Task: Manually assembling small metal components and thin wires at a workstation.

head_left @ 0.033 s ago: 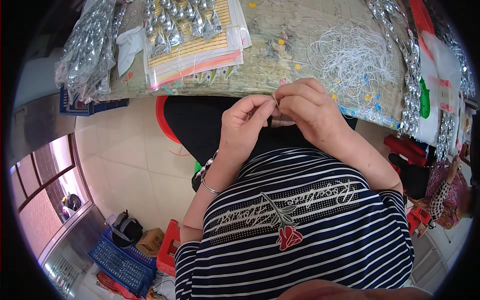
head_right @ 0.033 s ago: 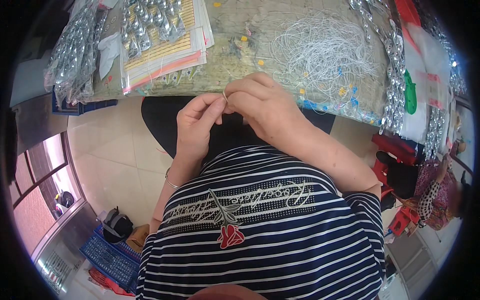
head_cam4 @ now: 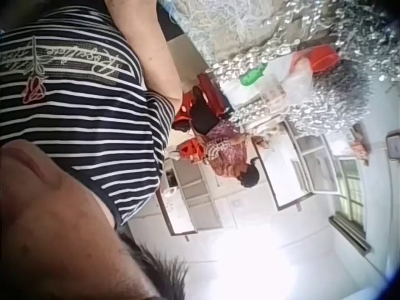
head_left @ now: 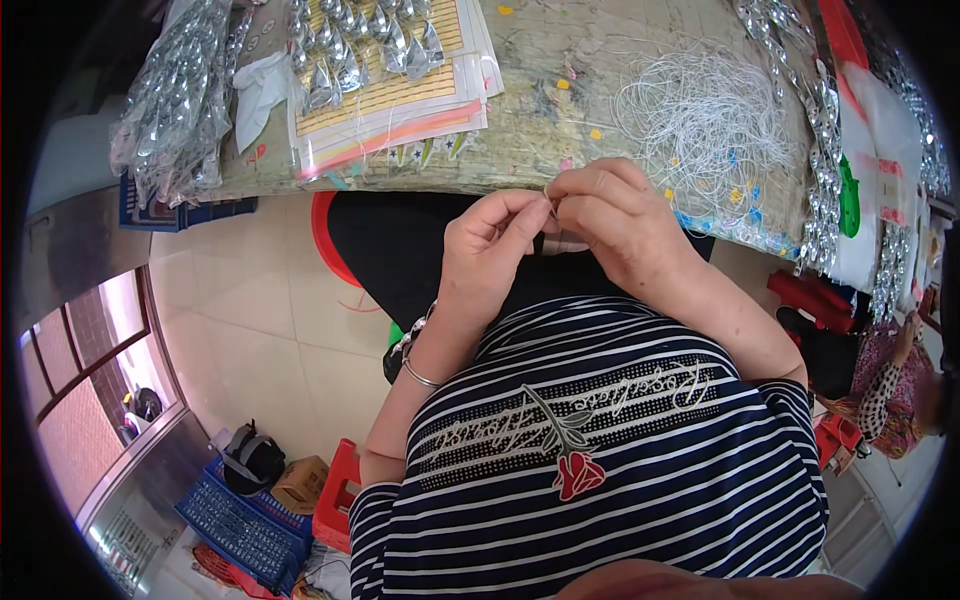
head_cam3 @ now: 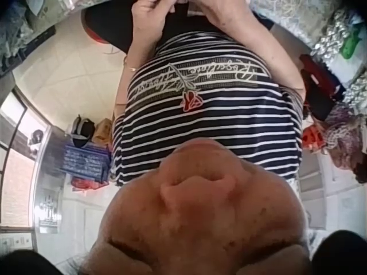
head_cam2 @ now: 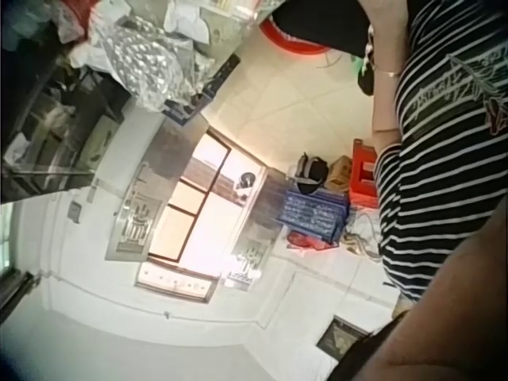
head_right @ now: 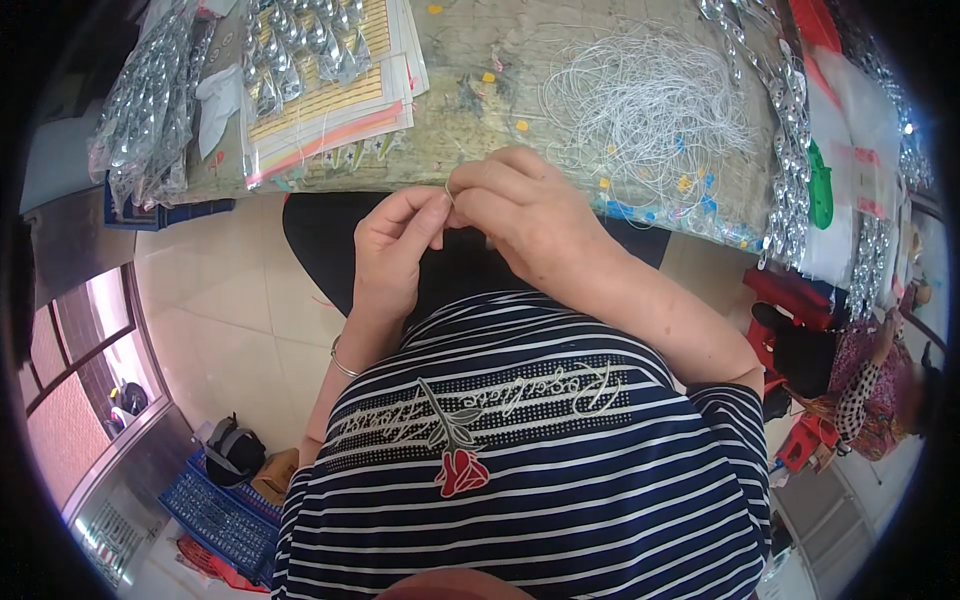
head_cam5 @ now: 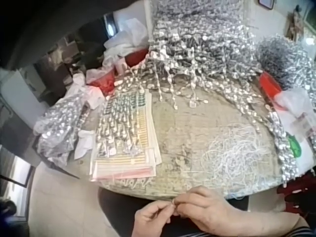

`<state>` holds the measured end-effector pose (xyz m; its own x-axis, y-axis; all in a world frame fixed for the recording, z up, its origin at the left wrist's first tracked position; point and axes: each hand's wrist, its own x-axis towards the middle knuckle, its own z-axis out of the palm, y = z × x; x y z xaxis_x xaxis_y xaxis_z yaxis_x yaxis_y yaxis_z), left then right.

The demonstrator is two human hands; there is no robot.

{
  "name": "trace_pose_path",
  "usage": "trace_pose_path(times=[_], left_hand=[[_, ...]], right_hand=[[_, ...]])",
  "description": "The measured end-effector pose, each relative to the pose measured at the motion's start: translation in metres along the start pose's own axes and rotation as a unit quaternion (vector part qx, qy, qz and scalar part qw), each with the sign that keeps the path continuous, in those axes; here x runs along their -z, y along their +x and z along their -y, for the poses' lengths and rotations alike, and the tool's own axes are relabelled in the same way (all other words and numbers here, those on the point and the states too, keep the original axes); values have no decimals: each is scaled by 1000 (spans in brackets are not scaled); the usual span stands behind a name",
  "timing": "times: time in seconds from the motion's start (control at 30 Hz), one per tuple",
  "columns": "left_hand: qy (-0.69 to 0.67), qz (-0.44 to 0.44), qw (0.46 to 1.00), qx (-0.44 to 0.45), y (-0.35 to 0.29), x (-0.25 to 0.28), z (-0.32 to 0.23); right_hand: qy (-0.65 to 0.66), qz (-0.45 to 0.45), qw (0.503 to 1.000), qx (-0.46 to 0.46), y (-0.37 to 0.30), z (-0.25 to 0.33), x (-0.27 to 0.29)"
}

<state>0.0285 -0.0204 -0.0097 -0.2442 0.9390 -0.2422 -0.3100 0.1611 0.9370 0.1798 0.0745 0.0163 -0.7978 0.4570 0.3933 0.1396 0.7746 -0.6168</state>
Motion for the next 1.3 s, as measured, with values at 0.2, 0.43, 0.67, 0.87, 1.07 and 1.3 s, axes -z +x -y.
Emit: trace_pose_path(times=[0.2,0.43,0.67,0.87,1.07,1.3], left_hand=[[-45,0,999,6,1,0,3],[-18,5,1000,-1,0,0,0],[19,40,999,-20,0,0,3],[11,44,999,14,0,0,3],[-38,37,998,23,-1,-1,4],[-15,13,1000,-7,-2,-2,2]], right_hand=[[-14,16,1000,8,-1,1,-5],[51,-21,994,-94,-5,0,-3],[165,-3,969,-186,-5,-6,-7],[235,-6,941,-244,-1,-2,-7],[282,-15,929,-240,-2,-6,-10],[217,-60,953,-201,-2,1,4]])
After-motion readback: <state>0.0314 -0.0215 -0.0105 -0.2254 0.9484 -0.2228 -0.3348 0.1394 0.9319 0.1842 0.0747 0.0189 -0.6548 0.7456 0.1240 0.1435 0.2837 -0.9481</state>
